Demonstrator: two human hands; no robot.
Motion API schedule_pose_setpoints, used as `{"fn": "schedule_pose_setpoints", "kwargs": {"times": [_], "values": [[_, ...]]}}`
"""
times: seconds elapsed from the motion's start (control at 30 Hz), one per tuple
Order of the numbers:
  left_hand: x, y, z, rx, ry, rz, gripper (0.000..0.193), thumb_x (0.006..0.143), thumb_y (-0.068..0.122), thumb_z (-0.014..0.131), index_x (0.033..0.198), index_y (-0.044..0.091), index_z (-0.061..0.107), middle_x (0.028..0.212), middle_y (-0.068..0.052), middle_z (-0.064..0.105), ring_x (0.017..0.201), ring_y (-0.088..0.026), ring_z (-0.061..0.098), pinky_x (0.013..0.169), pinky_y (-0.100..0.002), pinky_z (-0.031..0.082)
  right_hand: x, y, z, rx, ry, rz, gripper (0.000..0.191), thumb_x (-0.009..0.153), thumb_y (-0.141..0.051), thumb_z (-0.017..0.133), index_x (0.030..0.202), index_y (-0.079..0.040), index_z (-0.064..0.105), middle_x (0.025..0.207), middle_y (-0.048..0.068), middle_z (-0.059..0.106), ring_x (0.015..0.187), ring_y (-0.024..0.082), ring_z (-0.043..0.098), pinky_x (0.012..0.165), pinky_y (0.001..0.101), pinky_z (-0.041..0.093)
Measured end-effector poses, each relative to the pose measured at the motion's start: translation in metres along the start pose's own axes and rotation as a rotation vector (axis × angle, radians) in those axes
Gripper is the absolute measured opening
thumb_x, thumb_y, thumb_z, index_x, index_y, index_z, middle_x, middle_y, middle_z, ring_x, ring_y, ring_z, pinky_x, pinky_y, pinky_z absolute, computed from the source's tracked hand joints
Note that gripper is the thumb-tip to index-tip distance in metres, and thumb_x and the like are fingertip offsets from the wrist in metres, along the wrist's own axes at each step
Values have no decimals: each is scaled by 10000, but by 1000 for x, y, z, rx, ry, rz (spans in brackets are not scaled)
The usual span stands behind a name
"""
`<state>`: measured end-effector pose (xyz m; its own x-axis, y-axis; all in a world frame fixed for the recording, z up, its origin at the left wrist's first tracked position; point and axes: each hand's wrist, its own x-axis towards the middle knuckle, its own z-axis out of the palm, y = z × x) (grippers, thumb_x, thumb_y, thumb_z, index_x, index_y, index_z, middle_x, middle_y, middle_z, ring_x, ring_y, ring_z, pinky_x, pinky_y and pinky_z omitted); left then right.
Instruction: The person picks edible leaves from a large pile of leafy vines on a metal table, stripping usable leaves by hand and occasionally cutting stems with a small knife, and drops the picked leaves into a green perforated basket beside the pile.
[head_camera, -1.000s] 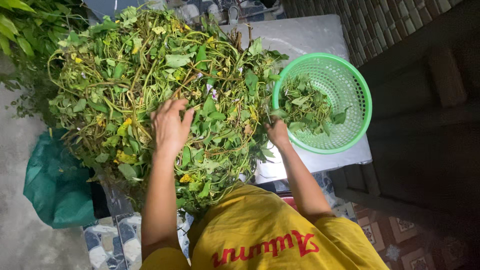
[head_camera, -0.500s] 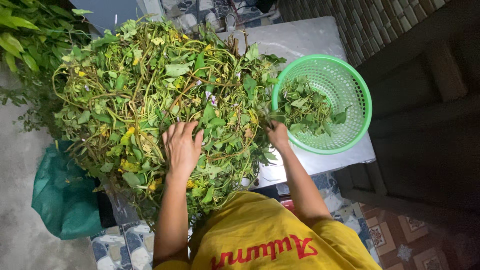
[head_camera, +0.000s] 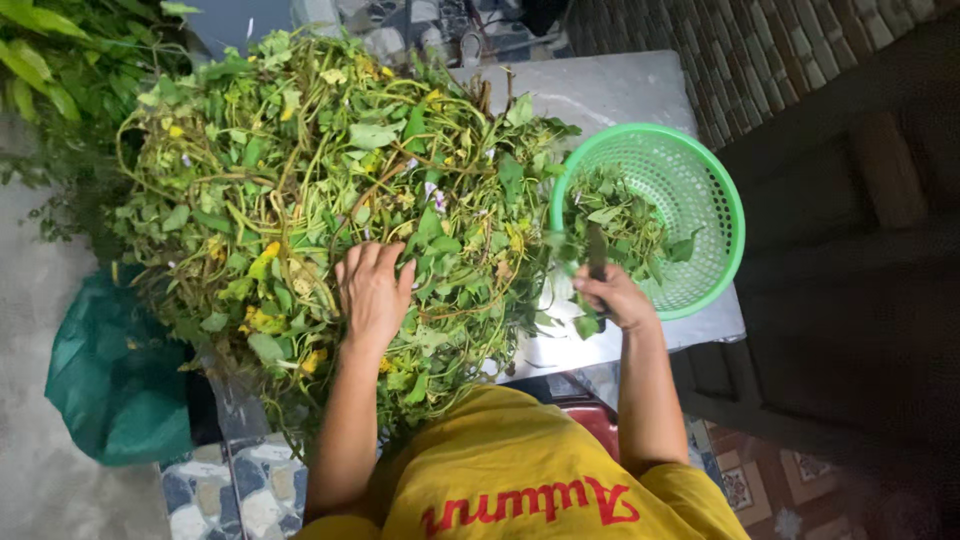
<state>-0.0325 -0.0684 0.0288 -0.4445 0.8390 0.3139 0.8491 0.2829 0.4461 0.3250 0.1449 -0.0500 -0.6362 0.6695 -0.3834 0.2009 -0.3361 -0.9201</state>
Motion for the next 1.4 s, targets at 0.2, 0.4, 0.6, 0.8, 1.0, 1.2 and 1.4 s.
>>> {"fn": "schedule_pose_setpoints", "kwargs": {"times": [0.2,0.4,0.6,0.8,1.0,1.2,1.4], "values": [[3,16,-18,3,-19,28,309,905,268,720,1141,68,708,1102,-114,660,1107,-313,566,966,-466,402,5,-27,-46,-201,306,-126,200,957,-193,731,996,-15,650,785,14,638,648,107,560,564,280,431],[46,-2,-49,-30,-91,11,259,964,263,649,1144,87,707,1075,-143,678,995,-307,644,995,-563,385,25,-66,-55,-986,757,-144,799,908,-235,790,1529,57,381,942,241,701,794,366,691,704,422,492],[156,-78,-51,-60,-158,-497,222,1072,215,502,1189,135,672,1045,-128,667,926,-258,649,976,-487,504,19,-49,5,-513,419,-332,543,1020,-247,672,1482,-18,498,1077,52,647,899,150,603,761,296,501],[165,-95,-38,-43,-222,-590,295,940,380,675,1152,182,727,1006,-59,662,931,-202,596,1009,-508,358,12,-47,52,-372,227,-206,450,997,-213,653,1396,-31,553,805,-5,518,689,76,441,593,246,376],[128,-82,-59,-182,105,-245,170,946,241,737,1060,121,776,955,-72,642,888,-209,580,818,-400,498,6,-69,76,-98,120,-262,432,1046,-214,553,1442,-44,523,810,-19,492,651,60,414,553,232,331],[99,-15,-43,-213,95,-70,93,982,173,716,1038,128,775,949,-31,637,783,-190,610,665,-325,524,-10,-109,133,-254,88,-487,585,1005,-151,596,1553,-105,398,1004,25,583,773,86,484,653,235,407],[66,51,-18,-278,163,192,165,898,70,771,1041,47,691,1077,-85,613,888,-225,645,743,-328,548,-20,-142,178,-437,13,-620,764,942,-115,655,1590,-94,250,1389,156,555,1075,217,646,841,337,530]]}}
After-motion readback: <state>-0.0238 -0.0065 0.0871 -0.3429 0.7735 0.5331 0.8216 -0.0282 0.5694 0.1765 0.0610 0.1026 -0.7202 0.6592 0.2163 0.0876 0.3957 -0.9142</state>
